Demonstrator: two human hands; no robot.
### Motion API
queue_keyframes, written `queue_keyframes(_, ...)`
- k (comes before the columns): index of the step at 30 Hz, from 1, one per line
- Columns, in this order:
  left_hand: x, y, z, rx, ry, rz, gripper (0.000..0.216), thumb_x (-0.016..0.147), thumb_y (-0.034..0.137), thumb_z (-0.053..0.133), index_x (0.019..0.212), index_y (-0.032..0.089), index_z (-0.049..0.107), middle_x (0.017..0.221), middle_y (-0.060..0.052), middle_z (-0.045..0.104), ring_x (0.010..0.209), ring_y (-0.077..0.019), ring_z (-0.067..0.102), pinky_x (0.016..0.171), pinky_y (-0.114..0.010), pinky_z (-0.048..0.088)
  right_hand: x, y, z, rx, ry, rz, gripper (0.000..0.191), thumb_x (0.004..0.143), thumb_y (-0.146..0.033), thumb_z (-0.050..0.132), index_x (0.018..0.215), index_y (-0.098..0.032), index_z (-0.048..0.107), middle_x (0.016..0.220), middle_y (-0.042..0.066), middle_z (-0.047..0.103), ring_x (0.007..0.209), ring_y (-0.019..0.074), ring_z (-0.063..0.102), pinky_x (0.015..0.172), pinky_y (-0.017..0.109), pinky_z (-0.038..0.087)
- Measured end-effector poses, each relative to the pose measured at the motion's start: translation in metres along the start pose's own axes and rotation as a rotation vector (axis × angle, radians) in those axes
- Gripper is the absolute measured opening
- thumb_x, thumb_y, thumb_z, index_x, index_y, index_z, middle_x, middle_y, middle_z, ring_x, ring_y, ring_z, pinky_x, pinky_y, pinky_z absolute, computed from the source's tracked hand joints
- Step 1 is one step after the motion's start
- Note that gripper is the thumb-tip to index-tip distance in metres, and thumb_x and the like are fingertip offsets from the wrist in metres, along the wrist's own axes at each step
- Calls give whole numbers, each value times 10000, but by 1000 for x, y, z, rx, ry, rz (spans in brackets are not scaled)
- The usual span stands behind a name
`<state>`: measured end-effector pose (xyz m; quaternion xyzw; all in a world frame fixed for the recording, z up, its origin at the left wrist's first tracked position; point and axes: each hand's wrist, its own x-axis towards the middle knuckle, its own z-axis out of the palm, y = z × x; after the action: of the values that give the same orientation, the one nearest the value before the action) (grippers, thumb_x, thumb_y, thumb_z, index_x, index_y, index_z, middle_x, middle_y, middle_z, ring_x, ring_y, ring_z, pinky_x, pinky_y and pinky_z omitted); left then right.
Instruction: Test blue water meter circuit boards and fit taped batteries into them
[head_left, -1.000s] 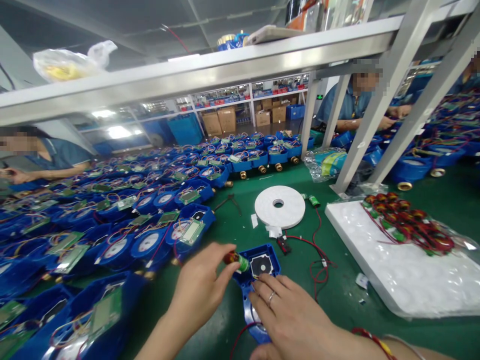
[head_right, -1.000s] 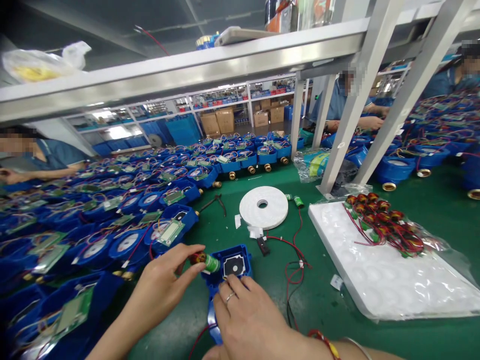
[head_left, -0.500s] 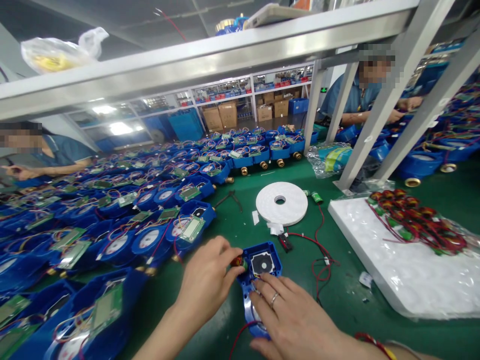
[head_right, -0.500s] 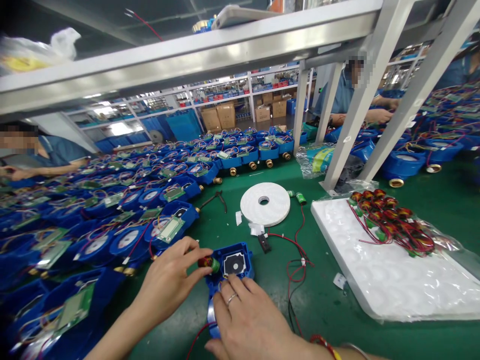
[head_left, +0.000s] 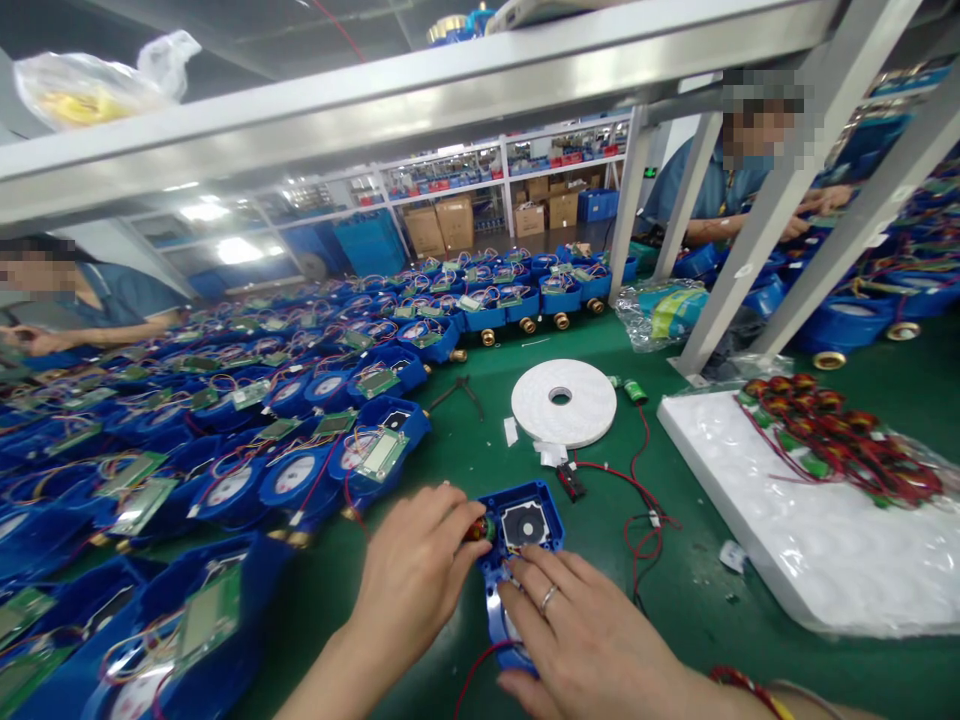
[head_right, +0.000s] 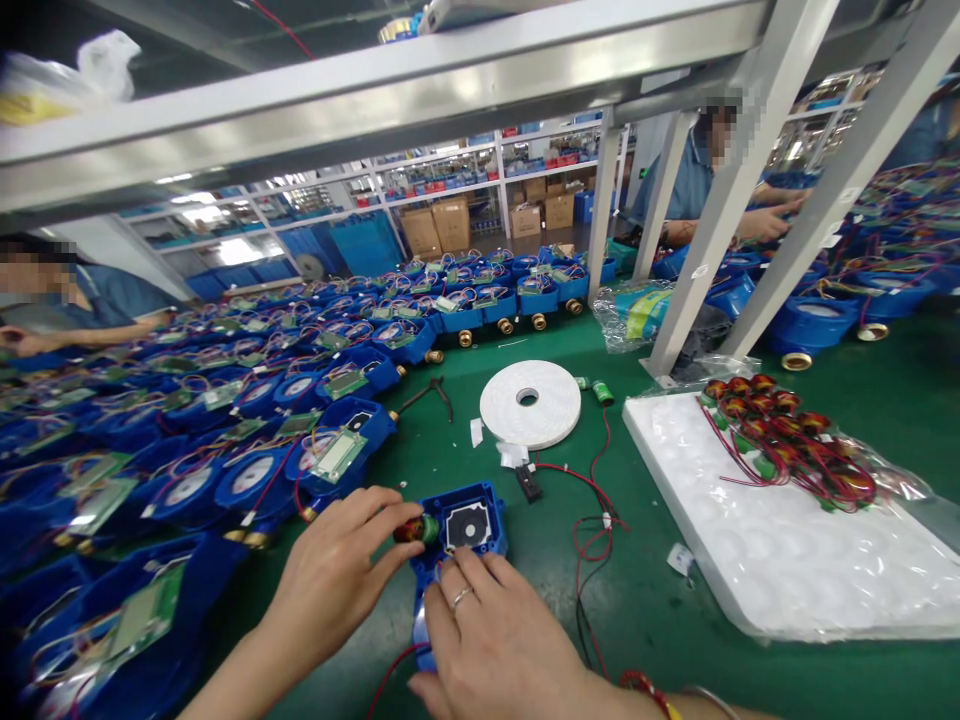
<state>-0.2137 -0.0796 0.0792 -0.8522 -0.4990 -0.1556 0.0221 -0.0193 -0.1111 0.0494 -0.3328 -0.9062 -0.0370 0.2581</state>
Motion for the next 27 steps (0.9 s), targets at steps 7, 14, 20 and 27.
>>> queue_keyframes(7, 4, 3, -3, -27, -119, -33, 166, 887, 290, 510, 1035, 226, 548, 932, -36, 579, 859, -230, 523, 702, -380, 424, -2, -3, 2, 13, -5, 20, 465, 803, -492, 593, 1047, -98, 623, 1032, 133, 667, 976, 269, 591, 799, 349, 494)
queue_keyframes(14, 10, -1, -3, 0, -156, -45, 177, 891, 281, 498, 1052, 229, 550, 950, -39, 573, 882, -229, 523, 719, -376, 412, -3, -2, 0, 51, -82, 33, 458, 838, -479, 557, 1096, -104, 605, 1105, 137, 641, 1035, 277, 568, 845, 360, 474)
queue_keyframes(20, 7, 1, -1, 20, -131, -23, 165, 896, 277, 480, 1036, 208, 535, 935, -48, 566, 861, -236, 523, 704, -388, 410, -4, -1, 3, 48, -64, 27, 457, 841, -478, 547, 1090, -100, 606, 1085, 136, 649, 1024, 274, 571, 837, 355, 479)
queue_keyframes(27, 6, 2, -2, 45, -105, 99, 156, 894, 219, 472, 1037, 192, 528, 945, -60, 575, 828, -230, 519, 656, -371, 406, -2, -1, 4, 9, -41, 21, 439, 855, -470, 515, 1068, -100, 617, 1054, 124, 660, 1001, 261, 572, 829, 340, 467)
